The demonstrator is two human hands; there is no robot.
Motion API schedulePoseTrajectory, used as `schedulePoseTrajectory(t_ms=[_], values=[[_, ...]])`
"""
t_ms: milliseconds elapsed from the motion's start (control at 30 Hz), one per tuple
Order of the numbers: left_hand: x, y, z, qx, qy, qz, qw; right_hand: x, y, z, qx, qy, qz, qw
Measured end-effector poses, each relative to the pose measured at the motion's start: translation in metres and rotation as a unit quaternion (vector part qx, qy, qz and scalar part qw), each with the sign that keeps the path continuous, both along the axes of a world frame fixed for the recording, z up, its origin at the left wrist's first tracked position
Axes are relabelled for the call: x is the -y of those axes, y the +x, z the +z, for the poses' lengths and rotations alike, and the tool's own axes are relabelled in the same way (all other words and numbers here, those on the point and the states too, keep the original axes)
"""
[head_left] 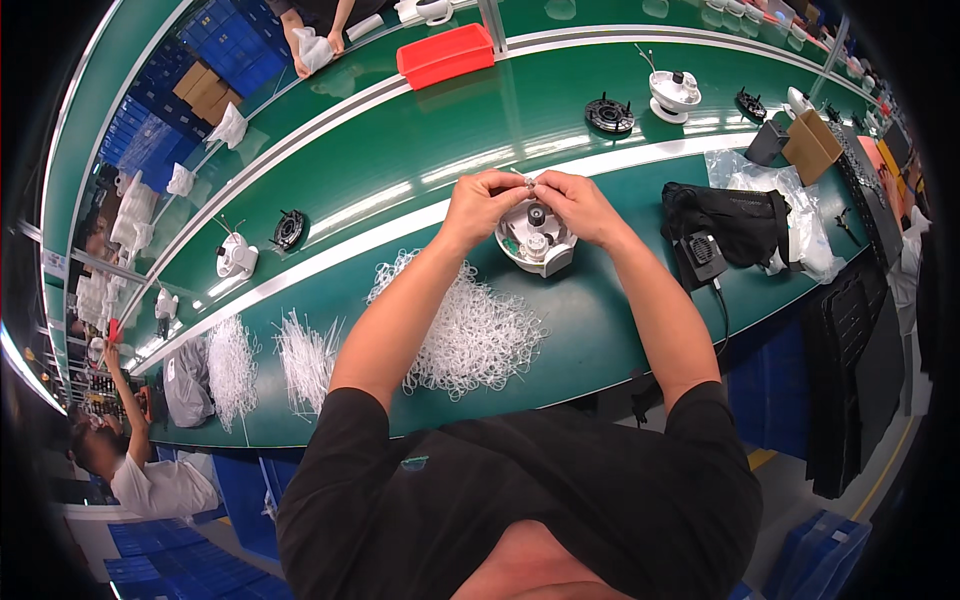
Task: The person assembles small white electronic devices on a green assembly line. They pick up white zip ties, thread them through the devices, and pull them tight to secure components. The person repeatedly handles the devices and zip ties, moving finished units along the line.
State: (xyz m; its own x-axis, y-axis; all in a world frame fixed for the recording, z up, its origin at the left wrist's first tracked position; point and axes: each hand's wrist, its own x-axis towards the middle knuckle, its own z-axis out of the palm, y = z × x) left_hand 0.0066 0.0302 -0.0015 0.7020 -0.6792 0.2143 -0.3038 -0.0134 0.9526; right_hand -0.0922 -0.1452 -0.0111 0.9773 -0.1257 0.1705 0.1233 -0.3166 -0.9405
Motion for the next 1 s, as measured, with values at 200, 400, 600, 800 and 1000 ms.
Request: schedulePoseTrajectory(t_ms=[200, 400, 600, 800, 1000], values=[[0.002, -0.004, -0.001, 0.019, 0.082, 0.039, 0.996, -0.005, -0.006, 0.005, 0.043, 0.069, 0.004, 0.997], [0.005, -0.012, -0.001, 0.243, 0.107, 0.032, 0.963, 0.001, 0.001, -0.008, 0.058, 0.047, -0.045, 0.996], [0.005, -0.014, 0.005, 0.382, 0.176, -0.013, 0.907, 0.014, 0.001, -0.020, -0.015, 0.317, -0.059, 0.947], [0.005, -0.015, 0.006, 0.383, 0.185, 0.007, 0.905, 0.010, -0.012, -0.012, -0.005, 0.051, -0.046, 0.998], [0.004, -0.013, 0.001, 0.388, 0.166, 0.033, 0.906, 0.005, -0.013, 0.004, 0.036, -0.217, -0.040, 0.975]])
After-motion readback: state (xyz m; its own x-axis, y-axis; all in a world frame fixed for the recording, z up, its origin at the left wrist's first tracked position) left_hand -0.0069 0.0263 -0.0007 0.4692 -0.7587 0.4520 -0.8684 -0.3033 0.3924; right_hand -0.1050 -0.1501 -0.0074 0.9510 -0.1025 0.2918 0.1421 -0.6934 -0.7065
